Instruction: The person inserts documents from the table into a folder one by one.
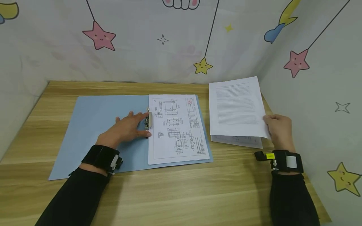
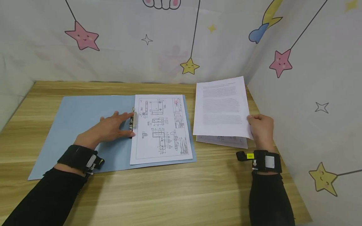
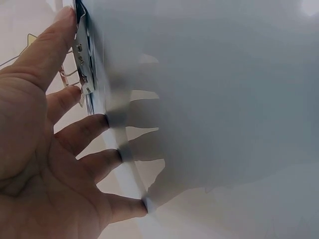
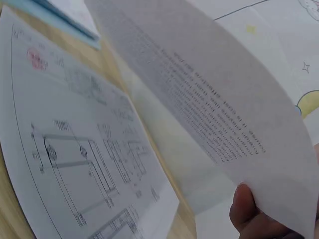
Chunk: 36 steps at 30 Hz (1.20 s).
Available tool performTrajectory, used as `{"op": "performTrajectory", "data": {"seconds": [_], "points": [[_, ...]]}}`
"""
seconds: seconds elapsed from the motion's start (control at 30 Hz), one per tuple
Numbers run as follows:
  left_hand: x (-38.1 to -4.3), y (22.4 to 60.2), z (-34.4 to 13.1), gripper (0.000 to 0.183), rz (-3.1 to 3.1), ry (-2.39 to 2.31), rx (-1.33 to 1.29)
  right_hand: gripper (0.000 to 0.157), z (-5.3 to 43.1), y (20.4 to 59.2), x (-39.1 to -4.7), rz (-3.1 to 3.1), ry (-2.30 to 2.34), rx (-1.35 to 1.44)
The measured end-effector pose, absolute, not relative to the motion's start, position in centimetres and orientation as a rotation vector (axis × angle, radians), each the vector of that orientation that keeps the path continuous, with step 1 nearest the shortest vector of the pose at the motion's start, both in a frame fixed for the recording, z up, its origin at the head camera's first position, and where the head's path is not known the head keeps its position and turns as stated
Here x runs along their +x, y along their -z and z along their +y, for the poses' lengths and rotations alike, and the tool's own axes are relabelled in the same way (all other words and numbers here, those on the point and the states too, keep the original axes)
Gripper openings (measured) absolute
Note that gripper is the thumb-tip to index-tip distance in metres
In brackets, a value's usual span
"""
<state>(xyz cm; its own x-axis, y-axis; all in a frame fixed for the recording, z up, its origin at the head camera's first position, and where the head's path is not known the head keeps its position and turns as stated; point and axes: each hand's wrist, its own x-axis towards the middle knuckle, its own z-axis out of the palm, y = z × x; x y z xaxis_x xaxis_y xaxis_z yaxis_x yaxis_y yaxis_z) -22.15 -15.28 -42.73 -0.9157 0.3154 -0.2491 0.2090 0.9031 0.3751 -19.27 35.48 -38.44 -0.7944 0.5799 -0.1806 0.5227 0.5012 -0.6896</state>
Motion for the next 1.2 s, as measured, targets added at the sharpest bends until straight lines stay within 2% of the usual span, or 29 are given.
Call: {"op": "performTrajectory", "data": {"seconds": [0.13, 0.33, 0.5, 0.8, 1.2], "points": [[-22.2, 42.8, -15.5, 0.094, 2.754, -0.488, 0.391, 0.053, 33.7, 38.9, -19.1, -2.611, -1.303, -0.997], [-22.2, 42.6, -15.7, 0.092, 2.745, -0.494, 0.41, 0.049, 29.7, 40.6, -18.6, -2.601, -1.352, -0.839], [-22.3, 42.6, -15.7, 0.093, 2.736, -0.495, 0.407, 0.039, 26.3, 41.9, -18.3, -2.572, -1.418, -0.724], [-22.1, 42.6, -16.2, 0.093, 2.746, -0.457, 0.398, 0.029, 21.0, 42.5, -17.7, -2.583, -1.504, -0.571], [-22.2, 42.4, -16.5, 0.091, 2.733, -0.486, 0.405, 0.023, 18.2, 43.9, -17.1, -2.705, -1.431, -0.501]]}}
